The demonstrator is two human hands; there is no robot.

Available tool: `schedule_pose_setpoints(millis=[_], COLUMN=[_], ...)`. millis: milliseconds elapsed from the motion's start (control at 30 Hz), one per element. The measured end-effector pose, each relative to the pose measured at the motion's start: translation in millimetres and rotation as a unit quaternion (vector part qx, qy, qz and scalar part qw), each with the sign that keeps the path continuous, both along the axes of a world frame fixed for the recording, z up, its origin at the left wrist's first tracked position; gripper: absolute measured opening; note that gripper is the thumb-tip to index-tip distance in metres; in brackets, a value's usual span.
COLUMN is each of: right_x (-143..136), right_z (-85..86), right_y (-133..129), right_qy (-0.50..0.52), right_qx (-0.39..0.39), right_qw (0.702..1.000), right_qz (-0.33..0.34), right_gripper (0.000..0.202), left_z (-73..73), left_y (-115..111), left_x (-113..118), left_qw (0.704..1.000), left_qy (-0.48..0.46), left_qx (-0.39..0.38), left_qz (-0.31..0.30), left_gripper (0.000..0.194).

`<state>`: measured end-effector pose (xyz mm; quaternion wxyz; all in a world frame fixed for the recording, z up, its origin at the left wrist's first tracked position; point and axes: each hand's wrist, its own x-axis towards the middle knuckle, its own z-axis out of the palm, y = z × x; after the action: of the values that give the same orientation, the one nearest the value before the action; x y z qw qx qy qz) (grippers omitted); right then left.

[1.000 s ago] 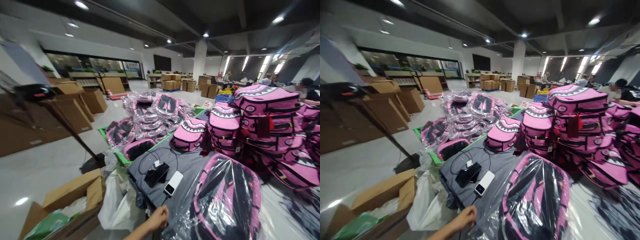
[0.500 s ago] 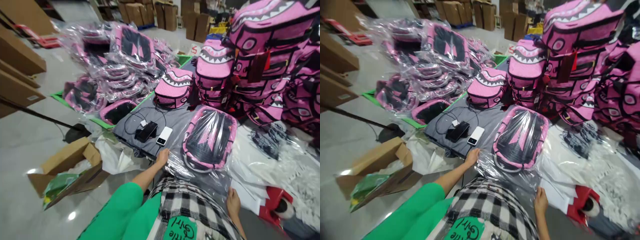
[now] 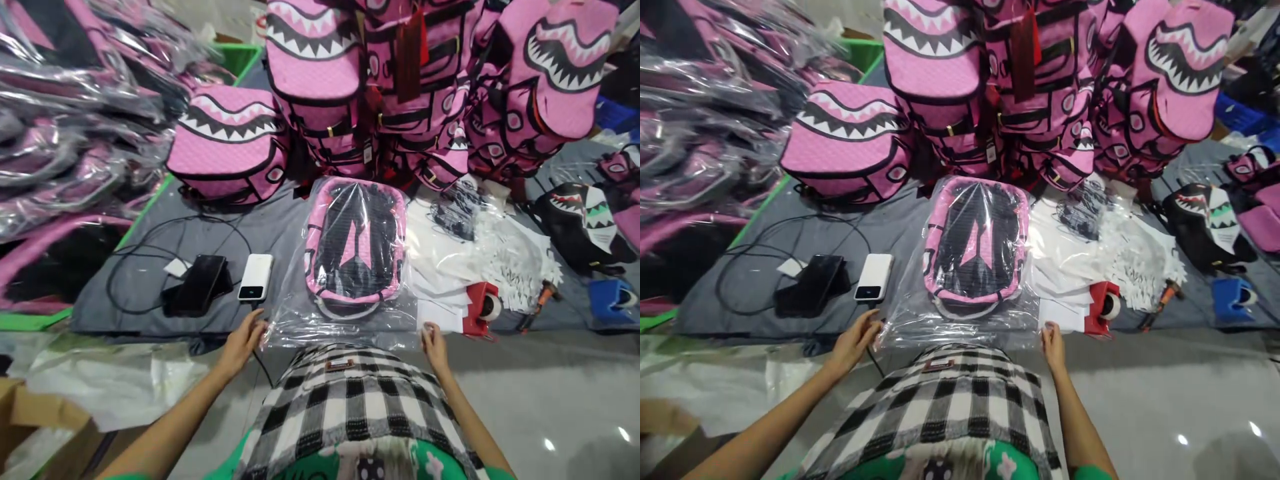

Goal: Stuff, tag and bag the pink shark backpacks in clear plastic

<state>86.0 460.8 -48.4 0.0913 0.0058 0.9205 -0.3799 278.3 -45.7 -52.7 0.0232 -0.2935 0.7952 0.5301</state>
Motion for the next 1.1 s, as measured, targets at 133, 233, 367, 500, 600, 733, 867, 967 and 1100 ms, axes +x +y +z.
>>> schedule_pose_setpoints(millis=[133, 233, 367, 500, 600, 733, 867, 967, 1100], right_x=[21, 26, 19, 17, 20, 9, -17, -30, -29], right_z=[4.9, 3.9, -0.1, -3.4, -1.6, 3.3, 3.7, 3.5, 9.6], right_y=[14, 15, 18, 22, 18, 5, -2, 0, 6], right_qy=[0.127, 0.197, 0.224, 0.219, 0.227, 0.237, 0.240, 0.203, 0.033], right_qx=[0.073, 0.104, 0.126, 0.134, 0.158, 0.224, 0.192, 0.078, -0.090], right_qw=[0.984, 0.953, 0.914, 0.914, 0.903, 0.856, 0.818, 0.828, 0.938], right_qz=[0.103, 0.207, 0.315, 0.313, 0.330, 0.401, 0.487, 0.517, 0.334], right_gripper=[0.043, 0.026, 0.026, 0.035, 0.043, 0.061, 0.049, 0.030, 0.028], left_z=[1.4, -2.5, -6.4, -5.6, -8.4, -11.8, -3.1, 7.3, 19.3], left_y=[-4, -6, -16, -24, -23, -12, 0, 1, -6], left_x=[12, 9, 1, -1, 0, -2, -11, -18, -20], left_qw=[0.899, 0.820, 0.810, 0.862, 0.889, 0.895, 0.924, 0.971, 0.991], left_qy=[0.102, 0.131, 0.133, 0.110, 0.109, 0.115, 0.097, 0.035, -0.007], left_qx=[-0.340, -0.416, -0.366, -0.316, -0.297, -0.291, -0.224, -0.119, -0.090], left_qz=[-0.257, -0.370, -0.439, -0.381, -0.331, -0.318, -0.294, -0.205, -0.101], left_gripper=[0.048, 0.060, 0.050, 0.041, 0.041, 0.040, 0.038, 0.050, 0.070])
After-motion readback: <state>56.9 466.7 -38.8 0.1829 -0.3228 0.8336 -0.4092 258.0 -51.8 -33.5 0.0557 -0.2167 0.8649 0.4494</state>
